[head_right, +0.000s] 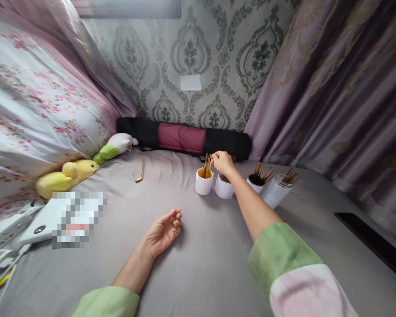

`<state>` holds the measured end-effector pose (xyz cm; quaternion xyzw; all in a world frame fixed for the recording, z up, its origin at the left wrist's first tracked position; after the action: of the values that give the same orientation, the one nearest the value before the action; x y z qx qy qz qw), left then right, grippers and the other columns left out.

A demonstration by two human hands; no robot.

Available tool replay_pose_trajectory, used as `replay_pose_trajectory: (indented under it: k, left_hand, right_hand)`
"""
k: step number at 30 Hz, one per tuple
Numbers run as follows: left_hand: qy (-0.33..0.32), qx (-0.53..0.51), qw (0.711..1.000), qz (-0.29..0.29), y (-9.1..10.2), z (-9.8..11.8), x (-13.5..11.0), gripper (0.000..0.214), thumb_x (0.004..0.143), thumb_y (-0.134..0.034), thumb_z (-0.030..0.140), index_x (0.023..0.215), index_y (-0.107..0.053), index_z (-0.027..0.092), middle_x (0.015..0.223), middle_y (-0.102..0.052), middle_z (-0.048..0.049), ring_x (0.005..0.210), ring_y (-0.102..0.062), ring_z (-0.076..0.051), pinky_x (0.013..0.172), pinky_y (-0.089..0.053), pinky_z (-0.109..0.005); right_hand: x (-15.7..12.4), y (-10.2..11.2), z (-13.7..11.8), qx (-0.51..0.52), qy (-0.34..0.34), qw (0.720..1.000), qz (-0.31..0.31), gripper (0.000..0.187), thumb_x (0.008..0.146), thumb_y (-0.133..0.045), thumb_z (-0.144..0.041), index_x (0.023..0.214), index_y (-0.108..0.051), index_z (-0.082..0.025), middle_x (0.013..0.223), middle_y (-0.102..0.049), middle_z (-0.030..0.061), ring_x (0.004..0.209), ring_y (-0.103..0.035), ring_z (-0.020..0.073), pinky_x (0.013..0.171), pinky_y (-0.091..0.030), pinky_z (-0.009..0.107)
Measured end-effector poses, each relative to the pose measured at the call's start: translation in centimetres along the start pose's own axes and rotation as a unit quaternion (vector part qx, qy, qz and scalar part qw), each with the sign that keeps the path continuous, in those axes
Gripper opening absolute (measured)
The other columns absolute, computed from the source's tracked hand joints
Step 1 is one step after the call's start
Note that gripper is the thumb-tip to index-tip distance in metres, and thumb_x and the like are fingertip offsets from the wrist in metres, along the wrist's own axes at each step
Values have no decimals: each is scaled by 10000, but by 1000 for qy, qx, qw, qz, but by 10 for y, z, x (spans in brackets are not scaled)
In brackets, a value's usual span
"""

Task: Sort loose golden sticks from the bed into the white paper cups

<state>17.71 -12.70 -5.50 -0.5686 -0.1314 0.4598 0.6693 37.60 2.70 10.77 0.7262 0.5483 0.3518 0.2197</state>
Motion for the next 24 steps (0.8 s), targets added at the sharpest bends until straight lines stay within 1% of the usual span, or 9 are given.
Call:
replay_pose_trajectory:
  k: [9, 19, 24]
  left_hand:
    - [-2, 4, 1000, 7, 0, 0, 0, 104, 764, -524, 148, 841, -565, 91, 689, -564, -27, 529, -505, -56, 487, -425, -173]
    - [0, 1, 1000, 5, 1, -1, -1, 107, 764, -523, 147, 845, -566, 91, 695, -569, -28, 539, -510, -57, 494, -427, -174]
    - [-1, 1, 1000, 4, 1, 0, -2, 104, 768, -518, 148, 838, -569, 91, 692, -571, -29, 534, -508, -56, 492, -425, -174]
  right_hand:
    - [-1, -2, 4, 0, -9, 1000, -5, 215, 805, -421, -219, 819, -622, -145, 720, -674, 30, 432, -529, 56, 465, -393, 158]
    - [-3, -2, 6, 8, -16, 1000, -7, 210, 790, -427, -224, 793, -621, -145, 725, -674, 35, 435, -525, 57, 452, -391, 157]
    - [-5, -1, 9, 5, -26, 1000, -10, 221, 788, -419, -207, 830, -624, -136, 736, -674, 44, 433, -522, 54, 447, -388, 152]
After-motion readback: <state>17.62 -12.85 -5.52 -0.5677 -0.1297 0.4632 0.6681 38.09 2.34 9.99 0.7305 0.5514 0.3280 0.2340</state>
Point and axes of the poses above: each hand's wrist, its own x-axis towards the middle knuckle, its own y-axis out of the back of the hand, z = x × y, the point moved 9 cm from there along x, towards the middle knuckle
